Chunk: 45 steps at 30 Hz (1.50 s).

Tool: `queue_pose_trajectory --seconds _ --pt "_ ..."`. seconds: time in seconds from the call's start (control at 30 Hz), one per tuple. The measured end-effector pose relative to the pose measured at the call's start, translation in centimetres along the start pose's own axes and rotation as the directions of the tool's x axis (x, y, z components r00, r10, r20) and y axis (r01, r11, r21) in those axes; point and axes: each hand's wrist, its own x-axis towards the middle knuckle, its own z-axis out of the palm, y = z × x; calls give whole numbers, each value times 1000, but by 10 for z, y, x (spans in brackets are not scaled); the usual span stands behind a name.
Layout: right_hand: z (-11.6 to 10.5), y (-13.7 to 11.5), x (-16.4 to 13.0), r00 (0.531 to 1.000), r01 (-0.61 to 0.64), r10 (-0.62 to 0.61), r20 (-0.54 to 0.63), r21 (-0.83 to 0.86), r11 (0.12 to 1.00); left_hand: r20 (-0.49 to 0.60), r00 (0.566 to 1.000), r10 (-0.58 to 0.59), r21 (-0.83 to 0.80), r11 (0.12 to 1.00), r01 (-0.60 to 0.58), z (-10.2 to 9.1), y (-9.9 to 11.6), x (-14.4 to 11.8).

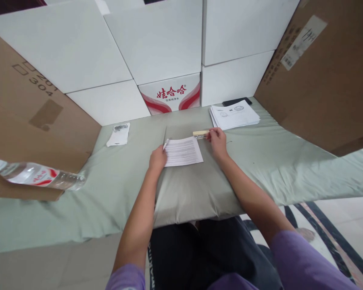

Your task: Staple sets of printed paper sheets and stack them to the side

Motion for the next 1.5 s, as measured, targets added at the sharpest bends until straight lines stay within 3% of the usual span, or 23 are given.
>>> queue_pose_trajectory --seconds 0.17,0.33,0.47,0.67,0.8,0.93,1.1,1.27,1.33,1.43,1.5 --pt "3 -12 -10 994 92 -89 59 -48 995 40 999 -8 -27 1000 9 -4 2 -2" --pt "2 -19 -15 993 100 -95 75 -58 993 51 999 -17 -99 995 22 -7 -1 0" --pt "2 -46 -16 991 101 -97 93 -48 994 88 996 -24 -200 979 41 -10 -8 3" --pt "21 -86 21 967 234 -209 144 -191 953 273 958 -86 -338 924 179 -14 -11 1" --pt "43 -65 61 968 250 -213 130 -501 829 327 939 -107 -429 868 249 -15 -8 -3" --pt "59 -28 74 992 121 -48 118 -763 635 459 883 -97 -461 824 330 -19 -5 -7" --pt "66 -1 71 992 113 4 129 -881 459 506 860 -72 -421 849 319 -26 -2 -10" --pt "67 6 71 987 145 4 158 -919 366 522 852 -35 -404 870 283 -25 -6 -10" --pt "68 7 71 987 155 -7 163 -924 350 495 869 -11 -429 867 255 -22 -8 -9" --pt "68 8 70 986 161 -21 164 -927 339 314 949 -23 -421 892 161 -17 -10 -4" --pt "68 8 70 987 154 -20 157 -929 337 212 977 -32 -377 920 112 -14 -12 -1"
